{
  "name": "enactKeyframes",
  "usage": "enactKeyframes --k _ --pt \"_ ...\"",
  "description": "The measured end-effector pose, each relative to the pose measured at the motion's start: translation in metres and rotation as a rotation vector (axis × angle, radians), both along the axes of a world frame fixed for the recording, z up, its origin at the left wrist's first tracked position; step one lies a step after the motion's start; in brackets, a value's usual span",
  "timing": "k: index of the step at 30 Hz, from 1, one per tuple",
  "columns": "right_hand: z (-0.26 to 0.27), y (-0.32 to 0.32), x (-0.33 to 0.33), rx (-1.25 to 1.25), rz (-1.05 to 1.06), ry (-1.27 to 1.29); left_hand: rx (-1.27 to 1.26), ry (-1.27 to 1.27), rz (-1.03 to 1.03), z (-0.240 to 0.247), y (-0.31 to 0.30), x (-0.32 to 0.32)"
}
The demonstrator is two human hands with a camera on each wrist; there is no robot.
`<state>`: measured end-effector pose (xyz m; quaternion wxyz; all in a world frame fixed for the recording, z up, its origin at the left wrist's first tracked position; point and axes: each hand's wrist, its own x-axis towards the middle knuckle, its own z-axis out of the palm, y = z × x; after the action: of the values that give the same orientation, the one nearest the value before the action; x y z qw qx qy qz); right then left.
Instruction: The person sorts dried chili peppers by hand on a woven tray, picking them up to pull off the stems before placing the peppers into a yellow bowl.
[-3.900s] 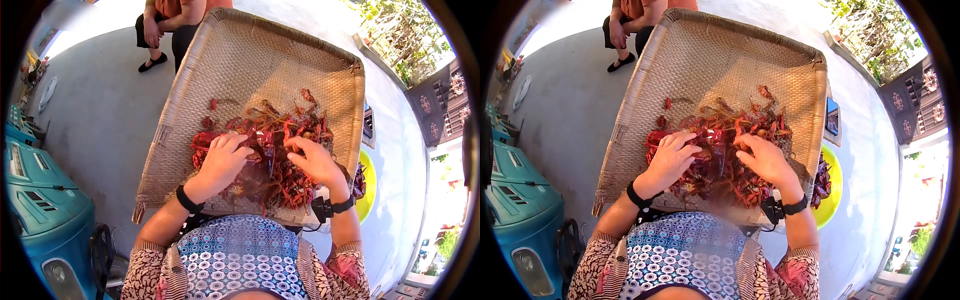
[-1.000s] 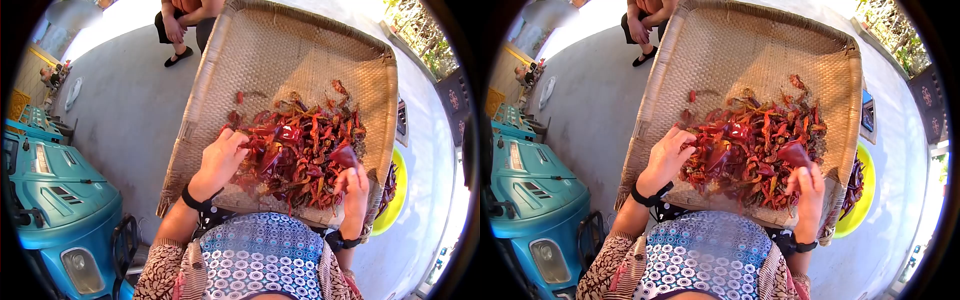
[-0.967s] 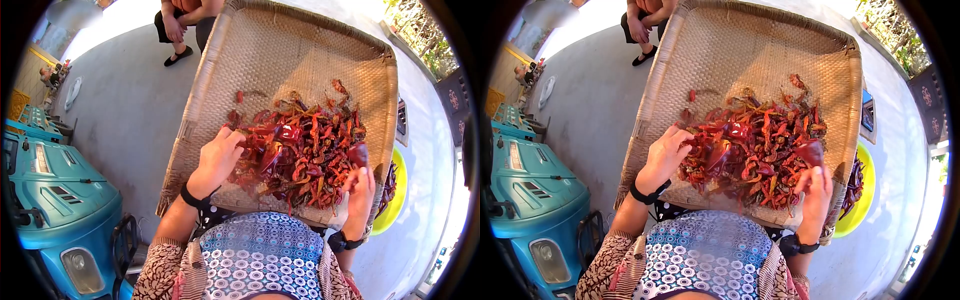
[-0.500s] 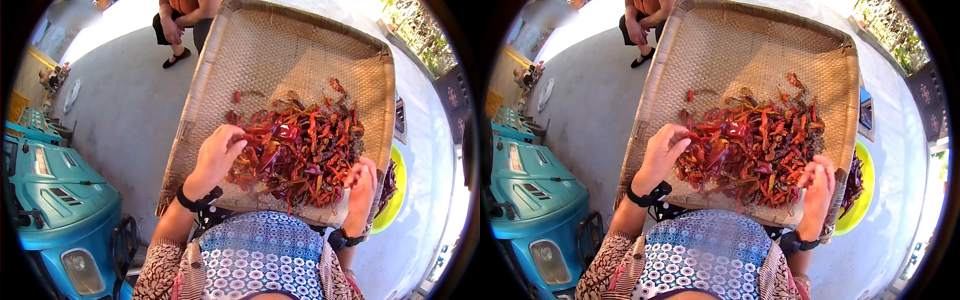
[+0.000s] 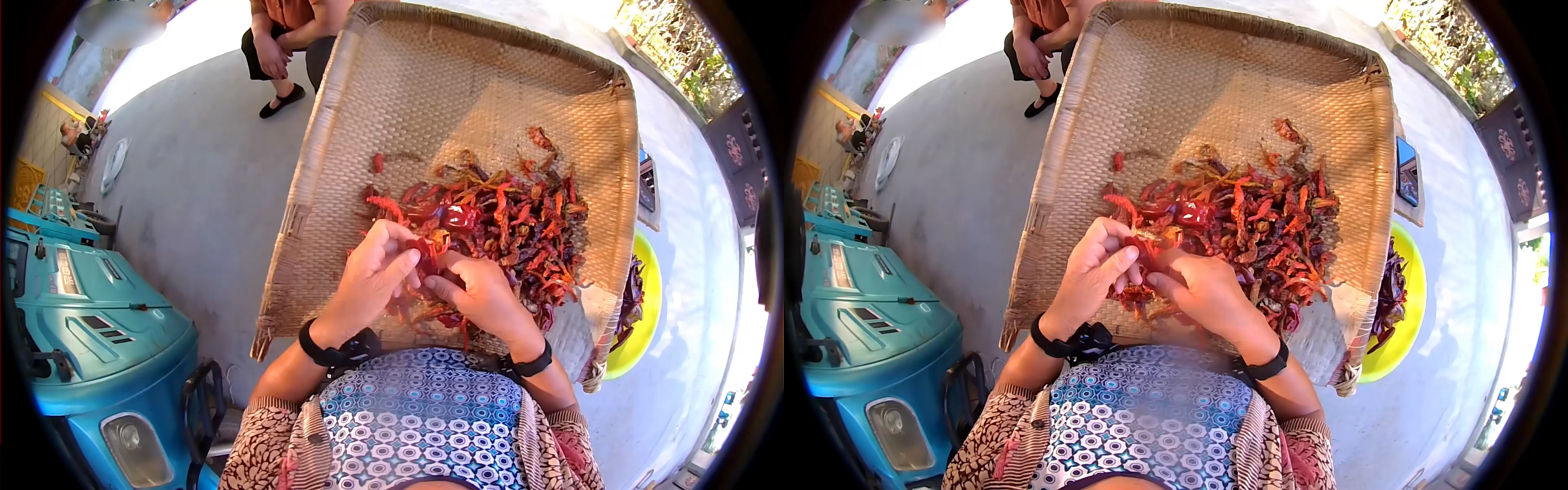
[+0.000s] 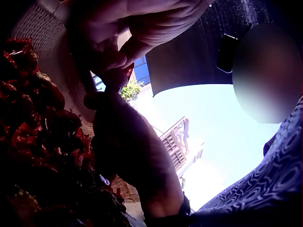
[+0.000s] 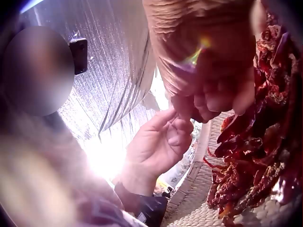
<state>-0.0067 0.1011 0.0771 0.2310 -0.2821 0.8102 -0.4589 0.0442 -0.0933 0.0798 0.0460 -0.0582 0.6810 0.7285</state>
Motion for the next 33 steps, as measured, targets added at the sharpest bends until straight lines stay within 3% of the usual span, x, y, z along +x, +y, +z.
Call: enactKeyframes --k 2,4,6,8,10,14,17,20,23,27,31,33 --pt "-0.009 -0.001 0.001 -0.005 0.009 0.015 0.049 -0.074 -0.032 -0.009 -0.005 0.001" --pt "-0.019 0.005 0.006 -0.071 0.007 0.002 -0.084 0.134 0.084 -0.018 0.0 -0.002" --pt "-0.014 0.017 0.009 -0.164 -0.213 -0.211 -0.217 0.232 0.137 -0.036 -0.006 -0.006" --pt "-0.004 0.042 0.008 -0.295 -0.437 -0.5 -0.432 0.18 0.018 -0.034 -0.015 -0.009" --pt "-0.001 0.075 0.008 -0.398 -0.602 -0.37 -0.672 0.217 0.023 -0.037 -0.016 -0.01" --pt "-0.011 0.159 0.01 -0.928 -1.049 -0.3 -0.819 0.239 0.0 -0.024 -0.012 -0.011" --pt "-0.026 0.219 0.01 -1.424 -1.045 -0.366 -0.907 0.303 -0.158 -0.024 -0.009 -0.012" --pt "-0.024 0.203 0.012 -1.314 -1.185 -0.343 -1.151 0.336 -0.177 -0.018 0.007 -0.009" --pt "-0.025 0.153 0.013 -0.953 -1.181 -0.367 -1.054 0.208 -0.154 -0.026 0.009 -0.008" --pt "-0.029 0.104 0.011 -0.541 -0.726 -0.279 -1.016 0.286 -0.05 -0.021 -0.002 -0.003" --pt "-0.016 0.06 0.008 -0.464 -0.433 -0.352 -0.818 0.323 -0.126 -0.007 -0.004 0.007" --pt "-0.014 0.051 0.004 -0.301 -0.224 -0.127 -0.694 0.328 -0.222 -0.009 -0.002 0.009"
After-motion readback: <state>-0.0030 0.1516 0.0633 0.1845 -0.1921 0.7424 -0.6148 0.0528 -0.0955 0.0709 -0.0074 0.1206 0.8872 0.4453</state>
